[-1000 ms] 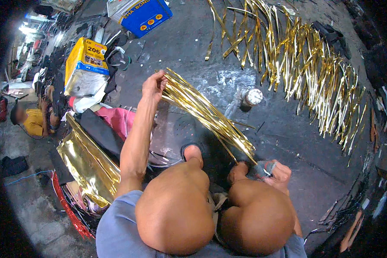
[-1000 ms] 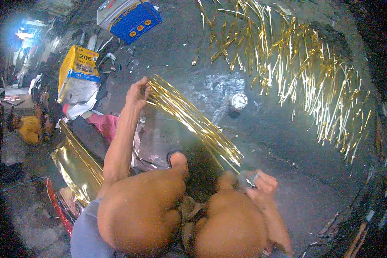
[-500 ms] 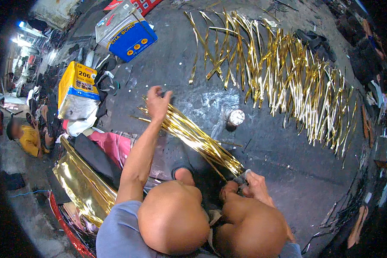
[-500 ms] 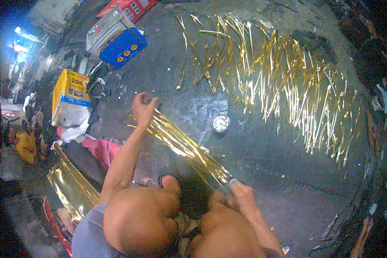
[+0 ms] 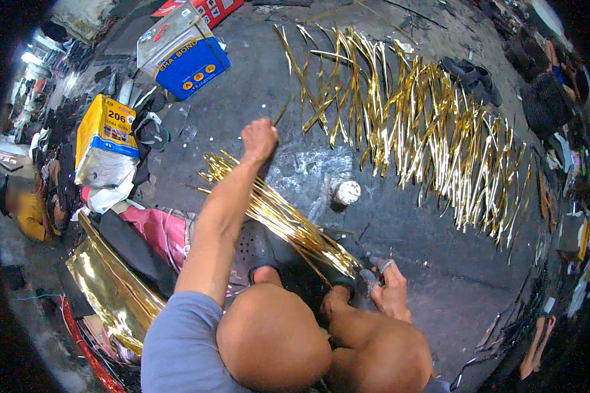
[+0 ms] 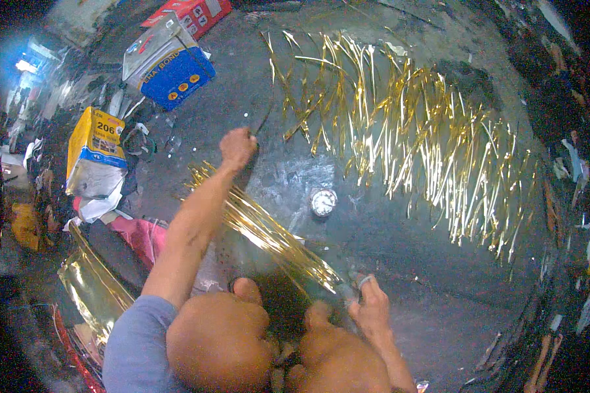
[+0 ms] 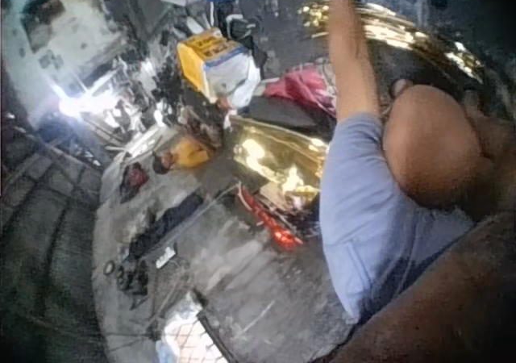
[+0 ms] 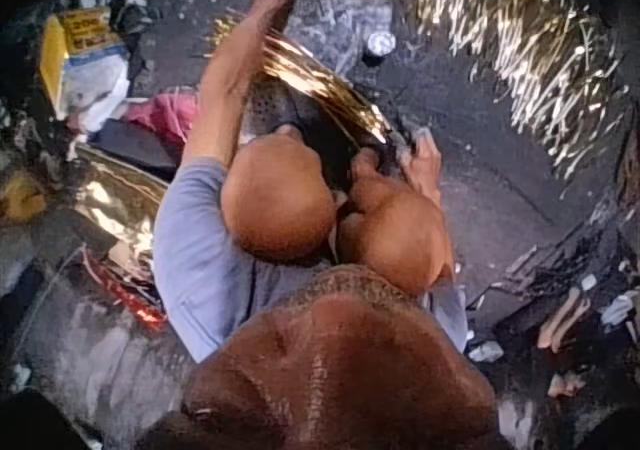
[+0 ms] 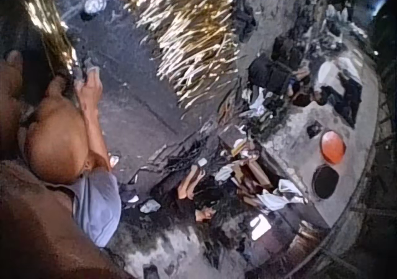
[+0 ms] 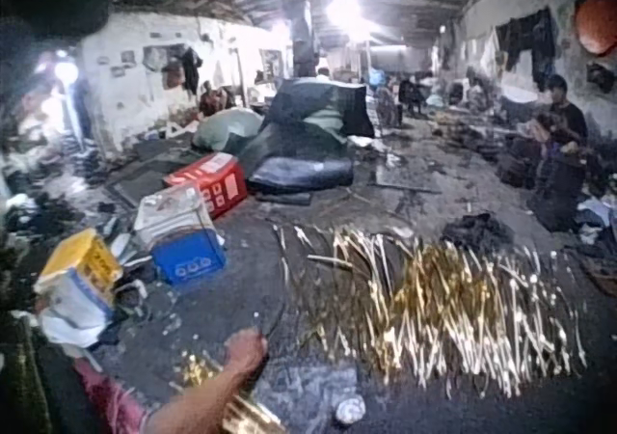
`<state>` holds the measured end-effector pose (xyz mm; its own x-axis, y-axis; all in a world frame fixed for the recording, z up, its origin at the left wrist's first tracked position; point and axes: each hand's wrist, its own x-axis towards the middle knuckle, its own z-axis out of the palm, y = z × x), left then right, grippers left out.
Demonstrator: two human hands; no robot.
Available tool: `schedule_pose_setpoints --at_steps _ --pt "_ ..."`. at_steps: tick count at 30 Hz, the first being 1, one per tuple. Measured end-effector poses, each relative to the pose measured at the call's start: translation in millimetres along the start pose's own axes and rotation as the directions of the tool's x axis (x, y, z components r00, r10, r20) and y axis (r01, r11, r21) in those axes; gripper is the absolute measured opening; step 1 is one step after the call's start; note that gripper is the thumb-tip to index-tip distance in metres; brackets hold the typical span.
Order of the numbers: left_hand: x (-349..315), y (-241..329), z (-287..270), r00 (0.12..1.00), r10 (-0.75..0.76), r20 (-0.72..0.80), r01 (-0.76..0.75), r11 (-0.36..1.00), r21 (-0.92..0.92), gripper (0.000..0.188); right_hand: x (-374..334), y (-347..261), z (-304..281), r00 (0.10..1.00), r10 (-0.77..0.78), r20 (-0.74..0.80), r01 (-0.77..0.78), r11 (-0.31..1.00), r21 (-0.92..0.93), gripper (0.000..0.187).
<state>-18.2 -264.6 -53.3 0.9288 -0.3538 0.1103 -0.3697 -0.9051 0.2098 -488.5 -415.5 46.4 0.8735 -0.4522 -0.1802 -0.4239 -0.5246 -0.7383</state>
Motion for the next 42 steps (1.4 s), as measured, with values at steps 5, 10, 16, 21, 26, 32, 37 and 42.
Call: schedule_pose_setpoints --at_steps 5,10,16,21,26,32,37,42 --pt "41 -70 -150 0.808 -0.101 -0.581 -0.016 0.981 -0.193 0.016 6 -9 -4 0.985 -0.142 -0.094 0.148 0.987 0.066 0.025" --pt "43 -70 -357 0.498 -0.143 -0.855 -0.235 0.927 -0.292 0.020 46 -37 -8 0.872 -0.362 -0.328 0.401 0.914 0.057 0.024" --pt "-57 5 -464 0.730 0.194 -0.656 -0.600 0.642 -0.478 0.018 111 -157 -22 0.694 -0.497 -0.521 0.677 0.697 0.237 0.044" --pt "-145 68 -343 0.957 0.211 -0.198 -0.287 0.609 -0.739 0.015 132 -232 -13 0.609 -0.684 -0.402 0.793 0.538 0.286 0.068" --pt "-182 60 -246 0.981 -0.154 0.119 0.144 0.159 -0.977 0.015 134 -208 18 0.847 -0.524 -0.089 0.513 0.762 0.396 0.045" --pt "-198 54 -212 0.944 -0.189 0.272 0.280 0.017 -0.960 0.017 126 -178 40 0.783 -0.607 -0.138 0.616 0.723 0.313 0.031" --pt "-201 53 -212 0.910 -0.109 0.401 0.356 -0.290 -0.888 0.015 127 -176 38 0.738 -0.652 -0.176 0.673 0.691 0.264 0.029" --pt "-208 59 -210 0.881 -0.112 0.459 0.382 -0.402 -0.832 0.012 130 -178 37 0.679 -0.681 -0.276 0.734 0.637 0.234 0.025"
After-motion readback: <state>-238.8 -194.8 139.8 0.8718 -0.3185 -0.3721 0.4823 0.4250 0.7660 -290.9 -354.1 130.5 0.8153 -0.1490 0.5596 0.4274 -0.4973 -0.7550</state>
